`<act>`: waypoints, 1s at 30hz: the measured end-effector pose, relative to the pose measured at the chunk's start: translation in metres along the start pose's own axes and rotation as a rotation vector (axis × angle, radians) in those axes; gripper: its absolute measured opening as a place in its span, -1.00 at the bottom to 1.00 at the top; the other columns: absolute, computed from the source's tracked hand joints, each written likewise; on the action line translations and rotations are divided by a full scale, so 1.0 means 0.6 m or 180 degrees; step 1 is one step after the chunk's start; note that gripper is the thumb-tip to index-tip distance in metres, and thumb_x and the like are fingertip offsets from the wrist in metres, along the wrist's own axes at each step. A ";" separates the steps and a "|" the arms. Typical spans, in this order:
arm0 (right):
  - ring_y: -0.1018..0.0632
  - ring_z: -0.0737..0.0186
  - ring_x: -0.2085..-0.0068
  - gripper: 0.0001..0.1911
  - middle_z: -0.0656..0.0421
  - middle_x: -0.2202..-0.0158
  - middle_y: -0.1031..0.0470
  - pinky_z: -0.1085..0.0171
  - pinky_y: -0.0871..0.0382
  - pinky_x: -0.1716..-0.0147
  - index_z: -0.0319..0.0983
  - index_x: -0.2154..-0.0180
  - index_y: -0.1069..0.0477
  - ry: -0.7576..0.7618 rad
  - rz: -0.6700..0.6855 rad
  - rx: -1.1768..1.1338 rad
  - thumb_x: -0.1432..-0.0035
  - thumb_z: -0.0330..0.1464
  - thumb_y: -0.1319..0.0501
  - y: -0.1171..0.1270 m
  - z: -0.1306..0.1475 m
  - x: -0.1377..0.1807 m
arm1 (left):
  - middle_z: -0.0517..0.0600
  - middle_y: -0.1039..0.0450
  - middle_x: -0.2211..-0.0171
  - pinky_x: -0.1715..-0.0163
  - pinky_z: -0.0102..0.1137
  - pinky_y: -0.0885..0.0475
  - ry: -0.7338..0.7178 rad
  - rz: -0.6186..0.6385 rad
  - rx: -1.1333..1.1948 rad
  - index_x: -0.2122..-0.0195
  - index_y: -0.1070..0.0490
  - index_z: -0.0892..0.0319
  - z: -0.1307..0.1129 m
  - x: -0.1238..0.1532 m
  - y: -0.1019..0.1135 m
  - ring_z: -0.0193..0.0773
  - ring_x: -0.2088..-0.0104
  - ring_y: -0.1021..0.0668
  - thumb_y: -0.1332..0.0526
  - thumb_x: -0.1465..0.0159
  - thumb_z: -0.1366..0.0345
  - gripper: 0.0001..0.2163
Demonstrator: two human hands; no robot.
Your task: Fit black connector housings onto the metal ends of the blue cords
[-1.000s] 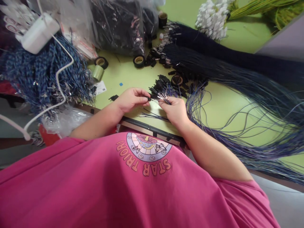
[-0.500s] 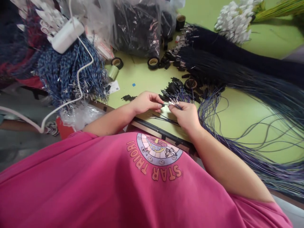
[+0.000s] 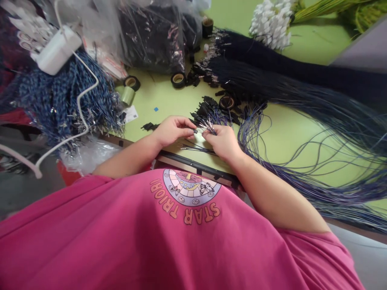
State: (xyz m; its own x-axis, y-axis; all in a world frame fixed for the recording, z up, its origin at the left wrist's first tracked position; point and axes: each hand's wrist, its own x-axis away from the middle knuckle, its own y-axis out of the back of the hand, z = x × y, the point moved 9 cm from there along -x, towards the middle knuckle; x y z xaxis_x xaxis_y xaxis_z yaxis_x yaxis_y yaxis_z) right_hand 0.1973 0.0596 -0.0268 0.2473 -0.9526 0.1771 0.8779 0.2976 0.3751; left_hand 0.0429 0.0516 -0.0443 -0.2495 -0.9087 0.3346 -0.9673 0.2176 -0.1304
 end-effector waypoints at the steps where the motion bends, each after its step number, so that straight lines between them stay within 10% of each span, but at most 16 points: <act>1: -0.33 0.36 0.48 -0.81 0.24 0.55 -0.42 0.29 -0.16 0.42 -0.29 0.45 -0.53 -0.0084 0.0029 -0.0061 0.01 -0.28 -0.29 -0.001 -0.003 0.000 | -0.05 -0.55 0.53 0.37 -0.48 -0.52 -0.0117 -0.0006 -0.0057 0.32 -0.49 0.31 -0.003 -0.001 0.000 -0.42 0.50 -0.60 -0.36 -0.09 0.51 -0.87; 6: -0.29 0.39 0.49 -0.87 0.27 0.56 -0.38 0.29 -0.14 0.41 -0.29 0.47 -0.51 -0.0104 0.0343 -0.0215 0.04 -0.36 -0.23 -0.017 0.001 0.001 | -0.08 -0.54 0.42 0.31 -0.51 -0.50 -0.0768 0.0109 -0.0466 0.41 -0.55 0.29 -0.023 -0.001 -0.013 -0.46 0.41 -0.58 -0.42 0.05 0.53 -0.84; 13: -0.24 0.39 0.51 -0.80 0.28 0.58 -0.30 0.29 -0.09 0.46 -0.28 0.42 -0.49 -0.0041 0.0167 -0.0247 0.01 -0.25 -0.27 -0.006 0.002 -0.001 | -0.04 -0.55 0.55 0.41 -0.49 -0.50 0.0008 0.0000 -0.0114 0.32 -0.49 0.32 0.001 -0.004 -0.004 -0.42 0.54 -0.58 -0.37 -0.10 0.49 -0.87; 30: -0.28 0.39 0.48 -0.80 0.26 0.56 -0.36 0.30 -0.11 0.44 -0.30 0.45 -0.53 0.0095 -0.0064 -0.0220 0.02 -0.27 -0.29 0.017 0.017 0.009 | -0.02 -0.54 0.52 0.48 -0.57 -0.50 0.0209 -0.0157 0.0827 0.34 -0.48 0.34 0.008 -0.009 0.009 -0.41 0.54 -0.60 -0.25 -0.16 0.61 -0.91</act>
State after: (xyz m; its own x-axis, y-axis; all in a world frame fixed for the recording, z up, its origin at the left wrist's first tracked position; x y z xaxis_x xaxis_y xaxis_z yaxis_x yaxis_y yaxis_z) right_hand 0.2032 0.0582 -0.0128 0.2404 -0.9601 0.1426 0.9088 0.2743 0.3145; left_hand 0.0395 0.0562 -0.0514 -0.2131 -0.8890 0.4052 -0.9363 0.0673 -0.3447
